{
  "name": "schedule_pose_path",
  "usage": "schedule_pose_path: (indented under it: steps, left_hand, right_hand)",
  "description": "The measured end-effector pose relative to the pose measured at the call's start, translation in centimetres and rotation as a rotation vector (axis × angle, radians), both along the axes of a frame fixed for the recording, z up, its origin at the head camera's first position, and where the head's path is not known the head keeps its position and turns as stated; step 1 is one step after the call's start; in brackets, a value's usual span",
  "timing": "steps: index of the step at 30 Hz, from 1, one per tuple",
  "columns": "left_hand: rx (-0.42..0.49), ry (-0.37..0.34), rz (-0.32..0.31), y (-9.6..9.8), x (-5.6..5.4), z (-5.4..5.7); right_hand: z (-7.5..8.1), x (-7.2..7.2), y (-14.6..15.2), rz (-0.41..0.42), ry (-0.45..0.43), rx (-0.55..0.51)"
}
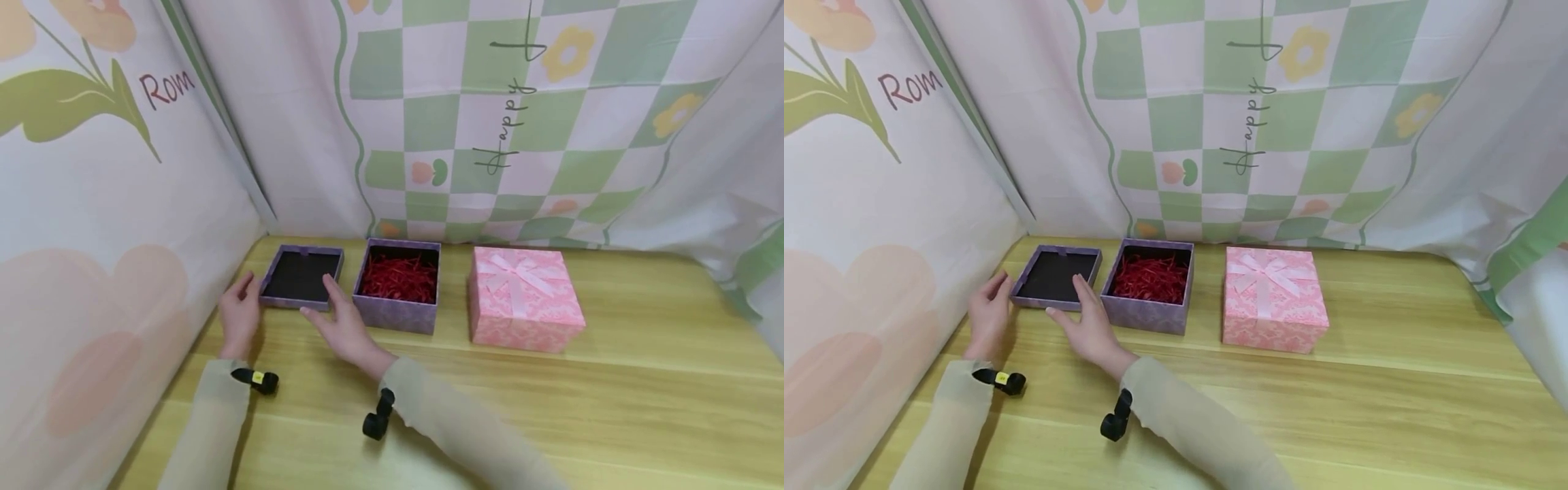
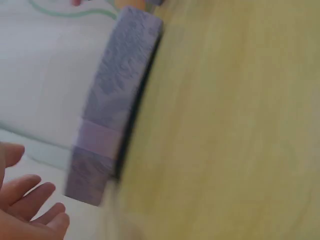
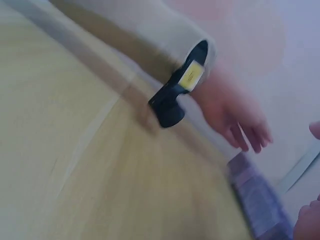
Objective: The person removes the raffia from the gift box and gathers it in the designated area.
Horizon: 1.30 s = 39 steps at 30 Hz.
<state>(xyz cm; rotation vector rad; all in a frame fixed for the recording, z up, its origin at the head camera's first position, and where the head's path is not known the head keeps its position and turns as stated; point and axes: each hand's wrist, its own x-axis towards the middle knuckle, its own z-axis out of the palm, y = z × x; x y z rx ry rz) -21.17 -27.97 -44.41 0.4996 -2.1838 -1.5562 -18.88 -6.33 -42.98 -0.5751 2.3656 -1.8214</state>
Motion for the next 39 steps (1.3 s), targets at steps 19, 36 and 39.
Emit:
schedule_pose_path:
  steps: [19, 36, 39]
  left_hand:
    - [-0.211, 0.248, -0.289, 4.7, 1.5, 5.7]
    - [-0.271, 0.265, -0.42, 8.2, -0.3, 8.2]
    - [-0.25, 0.278, -0.444, 8.8, -0.5, 8.5]
  right_hand:
    - [8.2, 0.1, 9.3, -0.068, 0.535, 0.341]
    - [3.7, -1.5, 14.6, -0.252, 0.288, 0.812]
    - [3.0, -1.9, 14.7, -0.263, 0.284, 0.823]
